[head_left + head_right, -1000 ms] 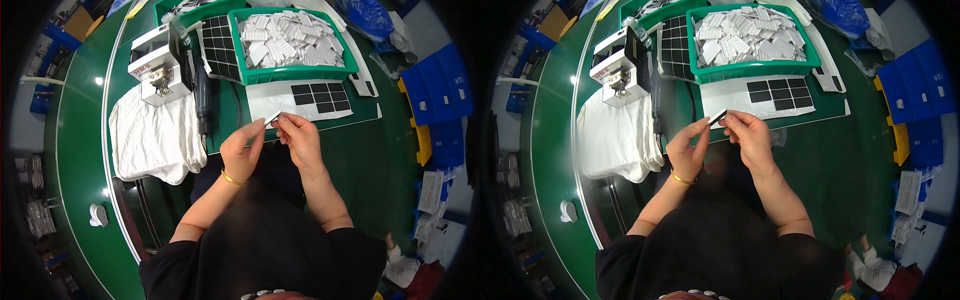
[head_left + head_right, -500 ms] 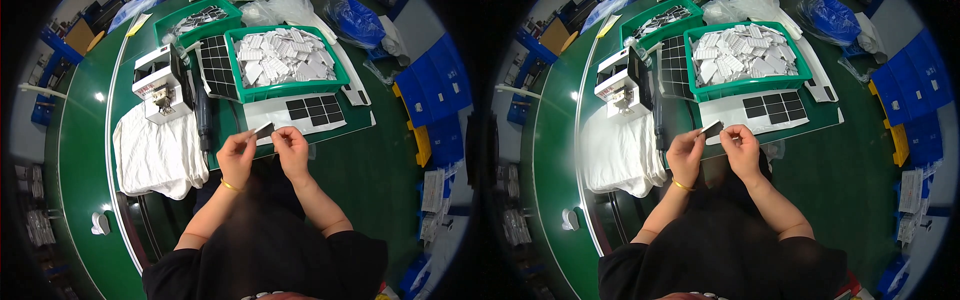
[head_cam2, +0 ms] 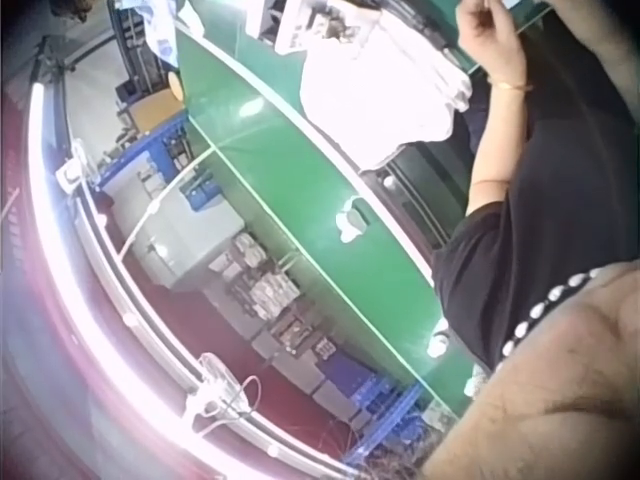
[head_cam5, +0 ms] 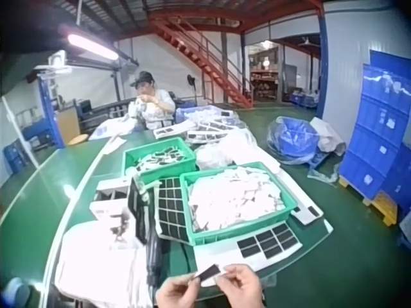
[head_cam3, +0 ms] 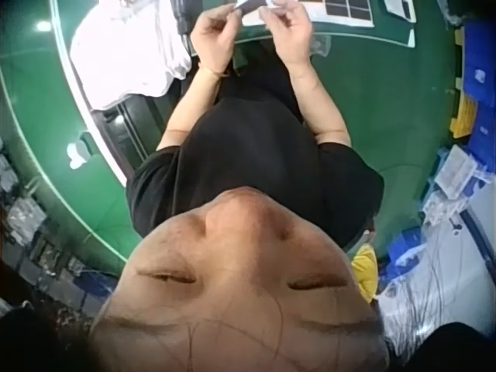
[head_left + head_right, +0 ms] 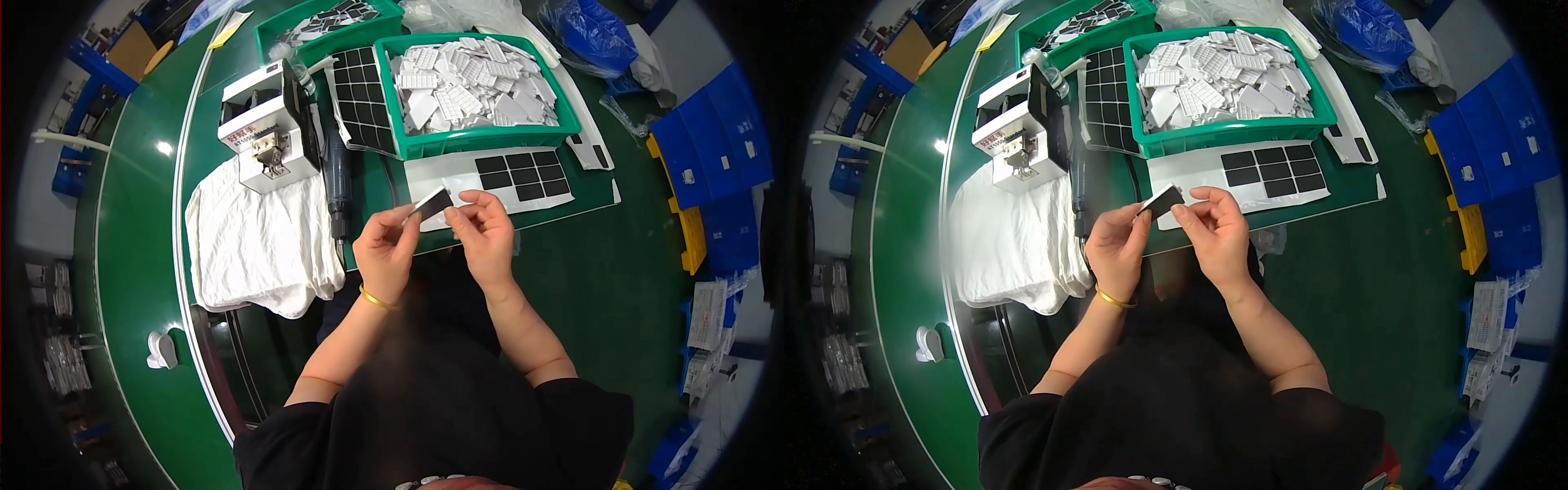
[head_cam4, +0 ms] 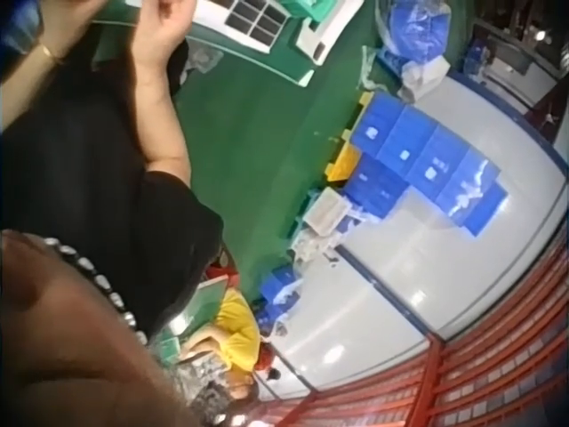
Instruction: Assembling small electronic components using an electric screwdriver at a workbench.
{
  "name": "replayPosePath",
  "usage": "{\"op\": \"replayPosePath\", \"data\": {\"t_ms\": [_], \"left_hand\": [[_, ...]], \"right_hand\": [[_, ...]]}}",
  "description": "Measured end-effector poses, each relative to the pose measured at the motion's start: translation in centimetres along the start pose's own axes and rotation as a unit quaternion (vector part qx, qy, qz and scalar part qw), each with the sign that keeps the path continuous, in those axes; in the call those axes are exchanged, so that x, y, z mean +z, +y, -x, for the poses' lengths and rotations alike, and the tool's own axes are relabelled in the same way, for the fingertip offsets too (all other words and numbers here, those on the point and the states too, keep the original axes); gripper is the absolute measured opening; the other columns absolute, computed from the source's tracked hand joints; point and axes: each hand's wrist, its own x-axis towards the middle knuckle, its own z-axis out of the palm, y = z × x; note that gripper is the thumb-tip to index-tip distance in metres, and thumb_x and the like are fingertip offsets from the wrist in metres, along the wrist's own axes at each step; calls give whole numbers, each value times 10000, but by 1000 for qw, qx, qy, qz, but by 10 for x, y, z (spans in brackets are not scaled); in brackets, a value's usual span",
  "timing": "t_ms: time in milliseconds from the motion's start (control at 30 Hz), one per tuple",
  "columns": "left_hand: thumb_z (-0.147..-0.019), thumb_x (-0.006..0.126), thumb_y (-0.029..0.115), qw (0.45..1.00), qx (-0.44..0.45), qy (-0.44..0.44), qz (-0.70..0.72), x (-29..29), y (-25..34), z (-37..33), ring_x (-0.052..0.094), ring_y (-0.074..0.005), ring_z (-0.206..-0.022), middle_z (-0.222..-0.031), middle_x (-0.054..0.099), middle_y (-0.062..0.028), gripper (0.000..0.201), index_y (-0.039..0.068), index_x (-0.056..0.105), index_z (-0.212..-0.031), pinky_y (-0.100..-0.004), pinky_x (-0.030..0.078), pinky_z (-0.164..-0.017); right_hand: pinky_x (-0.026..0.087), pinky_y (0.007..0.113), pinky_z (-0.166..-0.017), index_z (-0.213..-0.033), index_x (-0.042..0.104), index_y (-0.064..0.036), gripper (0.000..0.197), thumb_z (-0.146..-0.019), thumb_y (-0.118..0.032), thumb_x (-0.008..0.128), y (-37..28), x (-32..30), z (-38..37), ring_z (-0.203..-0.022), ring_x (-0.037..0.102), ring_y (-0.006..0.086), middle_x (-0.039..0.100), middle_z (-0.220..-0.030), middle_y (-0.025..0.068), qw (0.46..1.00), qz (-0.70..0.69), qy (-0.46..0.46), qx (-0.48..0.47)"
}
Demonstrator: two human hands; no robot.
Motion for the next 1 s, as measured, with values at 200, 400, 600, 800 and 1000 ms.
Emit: {"op": "replayPosePath", "data": {"t_ms": [200, 400, 600, 800, 1000], "left_hand": [[-834, 702, -22, 1000, 18, -4, -12, 2, 2, 5, 658, -77, -780, -888, 707, -60, 125, -10, 662, -952, -213, 516, -691], [-837, 670, -81, 970, 179, -24, -162, 0, -3, 5, 639, -109, -803, -959, 693, -106, 163, -48, 636, -993, -232, 525, -718], [-801, 731, -13, 975, 159, 19, -154, 5, -4, 4, 661, -95, -716, -849, 716, -67, 143, -4, 673, -931, -220, 506, -653], [-864, 664, -46, 998, -55, -18, -4, -2, 3, 2, 657, -135, -807, -933, 689, -99, 138, -52, 617, -993, -238, 520, -744], [-847, 702, -12, 997, -68, -17, 45, 2, 10, 5, 472, 7, -634, -789, 625, 43, 115, 0, 650, -950, -151, 367, -585]], "right_hand": [[483, 193, -701, -1048, 614, 7, 197, -865, -7, 687, -1, 3, -1, -790, 587, 63, 647, -927, 28, 996, 75, 18, -40], [511, 208, -683, -1027, 632, 17, 173, -863, 2, 683, 0, 8, -1, -748, 620, 89, 665, -888, 54, 997, 42, 64, -11], [496, 197, -646, -1009, 646, 8, 155, -862, -9, 690, 0, 8, 1, -740, 614, 71, 668, -868, 36, 998, 24, 57, -6], [417, 167, -598, -901, 660, -12, 90, -845, -43, 724, -6, 4, 7, -664, 522, 16, 631, -764, -33, 968, 199, 35, -147], [335, 171, -519, -874, 666, -24, 83, -836, -53, 734, -9, 2, 0, -585, 431, -4, 584, -695, -65, 966, 209, 59, -144]]}}
